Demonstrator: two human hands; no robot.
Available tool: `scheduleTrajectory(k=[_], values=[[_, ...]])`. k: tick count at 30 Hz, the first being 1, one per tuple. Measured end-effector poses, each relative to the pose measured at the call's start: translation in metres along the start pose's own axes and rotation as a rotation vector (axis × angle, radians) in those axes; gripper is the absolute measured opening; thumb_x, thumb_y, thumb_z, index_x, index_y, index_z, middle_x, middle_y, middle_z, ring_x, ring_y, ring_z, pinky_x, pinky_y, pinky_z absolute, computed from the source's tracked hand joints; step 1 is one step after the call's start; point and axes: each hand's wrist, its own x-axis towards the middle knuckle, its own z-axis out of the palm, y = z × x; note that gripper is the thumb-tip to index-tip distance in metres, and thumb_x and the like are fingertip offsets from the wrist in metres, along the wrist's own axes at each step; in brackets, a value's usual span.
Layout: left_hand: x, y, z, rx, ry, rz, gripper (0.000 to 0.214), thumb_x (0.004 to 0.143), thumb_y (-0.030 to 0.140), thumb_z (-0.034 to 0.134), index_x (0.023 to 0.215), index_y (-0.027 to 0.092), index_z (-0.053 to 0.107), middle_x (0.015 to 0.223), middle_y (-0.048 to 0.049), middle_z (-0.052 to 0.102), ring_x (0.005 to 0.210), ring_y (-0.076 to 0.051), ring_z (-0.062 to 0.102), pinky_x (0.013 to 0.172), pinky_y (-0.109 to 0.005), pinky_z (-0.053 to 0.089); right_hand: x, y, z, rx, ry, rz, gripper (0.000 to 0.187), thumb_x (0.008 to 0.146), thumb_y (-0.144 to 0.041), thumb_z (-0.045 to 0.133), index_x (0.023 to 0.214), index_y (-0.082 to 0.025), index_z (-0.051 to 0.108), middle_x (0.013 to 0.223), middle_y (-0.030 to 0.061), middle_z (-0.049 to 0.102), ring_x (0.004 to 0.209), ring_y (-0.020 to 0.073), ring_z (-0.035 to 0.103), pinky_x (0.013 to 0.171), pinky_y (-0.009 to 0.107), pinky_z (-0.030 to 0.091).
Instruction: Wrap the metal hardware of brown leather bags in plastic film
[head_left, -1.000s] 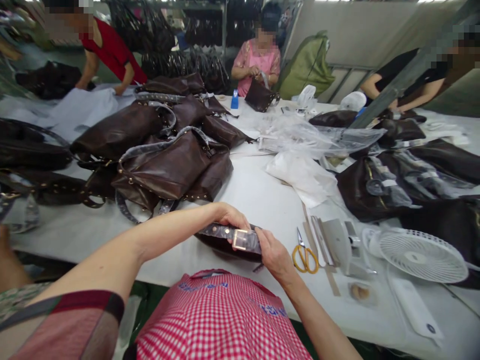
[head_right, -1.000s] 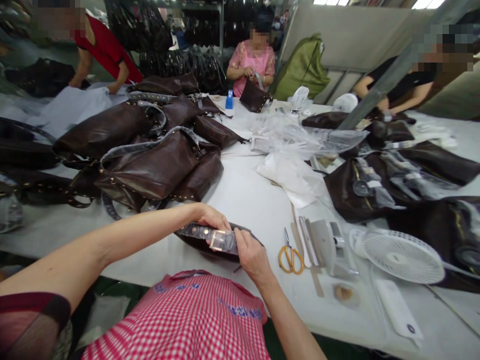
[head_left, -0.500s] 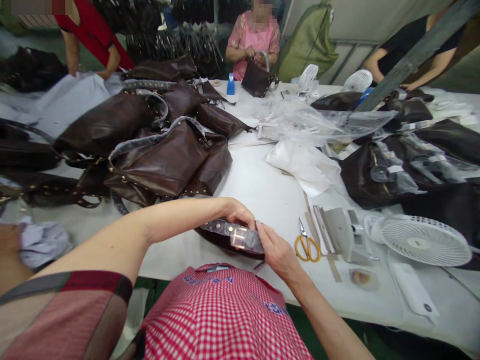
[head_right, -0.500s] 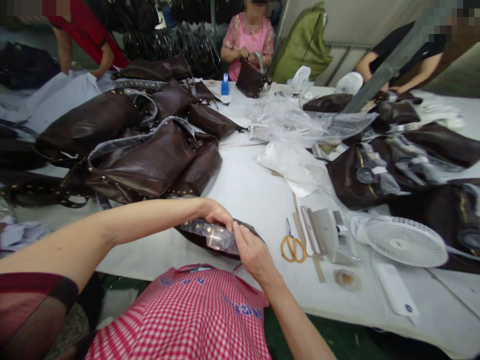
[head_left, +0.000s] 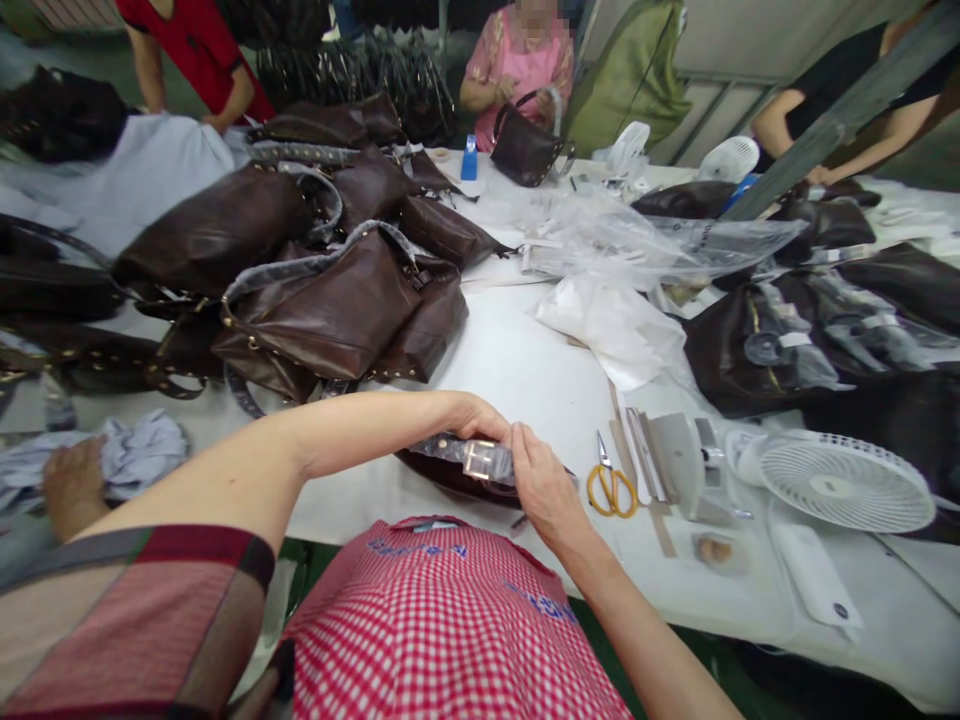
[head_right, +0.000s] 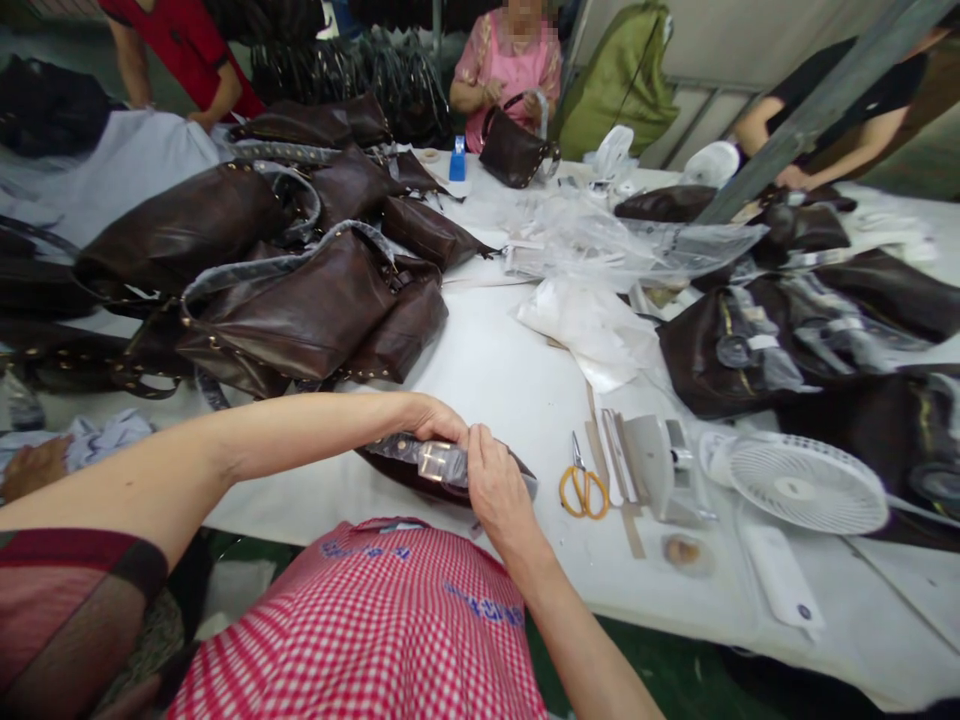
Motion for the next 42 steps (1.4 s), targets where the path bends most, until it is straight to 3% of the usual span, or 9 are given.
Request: scheduleTrajectory(k=[5, 10, 16, 20, 23, 28, 32, 38, 42], values=[[0.004, -0.005, 0.007, -0.058, -0.058, -0.112, 0.035, 0.054, 0.019, 0.057, 0.087, 0.017, 0.067, 0.077, -0.0046, 0.072, 0.074, -0.025, 0.067, 0.067, -0.037, 0.058, -0.009, -0.002, -0.009, 0.060, -0.088, -0.059, 0.086, 0.076, 0.002, 0.032, 0.151, -0.003, -0.009, 0.149, 0.0275, 0.034, 0.131, 0.0343, 0.043, 0.096, 0.050, 0.050], [-0.002, -0.011, 0.011, -0.106, -0.071, -0.121, 0.036, 0.052, 0.024, 0.049, 0.083, 0.016, 0.067, 0.073, -0.0068, 0.072, 0.074, -0.026, 0.068, 0.066, -0.039, 0.058, -0.018, 0.002, -0.014, 0.123, -0.203, -0.064, 0.105, 0.059, 0.004, 0.038, 0.149, -0.002, -0.015, 0.153, 0.0269, 0.026, 0.135, 0.0361, 0.036, 0.097, 0.051, 0.049], [-0.008, -0.015, 0.009, -0.122, -0.123, -0.038, 0.028, 0.058, 0.026, 0.058, 0.083, 0.015, 0.066, 0.073, -0.0056, 0.072, 0.069, -0.024, 0.068, 0.067, -0.038, 0.058, -0.009, 0.011, -0.011, 0.260, -0.294, -0.130, 0.112, 0.059, 0.002, 0.048, 0.149, -0.005, -0.018, 0.155, 0.0258, 0.022, 0.136, 0.0366, 0.032, 0.099, 0.054, 0.046], [-0.009, -0.017, 0.011, -0.111, -0.043, -0.017, 0.026, 0.055, 0.020, 0.067, 0.081, 0.015, 0.066, 0.069, -0.0026, 0.072, 0.059, -0.020, 0.066, 0.060, -0.032, 0.056, -0.003, 0.019, -0.019, 0.372, -0.285, -0.126, 0.110, 0.062, 0.002, 0.046, 0.148, -0.008, -0.023, 0.155, 0.0242, 0.021, 0.138, 0.0317, 0.030, 0.101, 0.051, 0.044], [-0.014, -0.013, 0.009, -0.139, 0.003, -0.076, 0.023, 0.056, 0.019, 0.067, 0.078, 0.014, 0.067, 0.066, -0.0018, 0.071, 0.055, -0.016, 0.064, 0.056, -0.027, 0.055, -0.008, 0.031, -0.029, 0.274, -0.229, -0.082, 0.099, 0.070, -0.002, 0.045, 0.152, -0.010, -0.010, 0.156, 0.0207, 0.023, 0.143, 0.0315, 0.022, 0.105, 0.052, 0.039], [-0.023, -0.002, 0.006, -0.162, 0.009, -0.125, 0.025, 0.057, 0.019, 0.066, 0.081, 0.013, 0.068, 0.066, -0.0014, 0.071, 0.056, -0.015, 0.064, 0.054, -0.024, 0.053, -0.030, 0.040, -0.022, 0.023, -0.113, -0.020, 0.062, 0.085, -0.005, 0.039, 0.146, -0.007, 0.030, 0.129, 0.0200, 0.056, 0.120, 0.0296, 0.049, 0.096, 0.045, 0.045], [-0.027, 0.005, 0.012, -0.097, -0.010, -0.091, 0.021, 0.059, 0.018, 0.062, 0.079, 0.014, 0.066, 0.065, -0.0004, 0.070, 0.053, -0.015, 0.062, 0.051, -0.025, 0.052, -0.037, 0.029, -0.005, -0.066, -0.064, 0.076, 0.047, 0.087, -0.004, 0.037, 0.132, -0.005, 0.048, 0.110, 0.0198, 0.062, 0.099, 0.0279, 0.056, 0.081, 0.040, 0.050], [-0.033, 0.013, 0.018, -0.034, 0.009, -0.089, 0.025, 0.058, 0.020, 0.060, 0.082, 0.015, 0.064, 0.065, -0.0005, 0.070, 0.054, -0.017, 0.063, 0.054, -0.027, 0.054, -0.026, 0.020, -0.003, -0.080, -0.083, 0.139, 0.043, 0.088, -0.006, 0.037, 0.128, -0.004, 0.052, 0.108, 0.0204, 0.062, 0.093, 0.0281, 0.057, 0.077, 0.041, 0.051], [-0.033, 0.012, 0.011, -0.029, 0.003, -0.075, 0.023, 0.059, 0.023, 0.060, 0.081, 0.015, 0.063, 0.064, -0.0009, 0.070, 0.057, -0.018, 0.065, 0.058, -0.030, 0.056, -0.027, 0.021, -0.018, 0.088, -0.065, 0.129, 0.063, 0.084, -0.004, 0.035, 0.147, -0.004, 0.027, 0.138, 0.0232, 0.046, 0.129, 0.0317, 0.042, 0.097, 0.049, 0.047]])
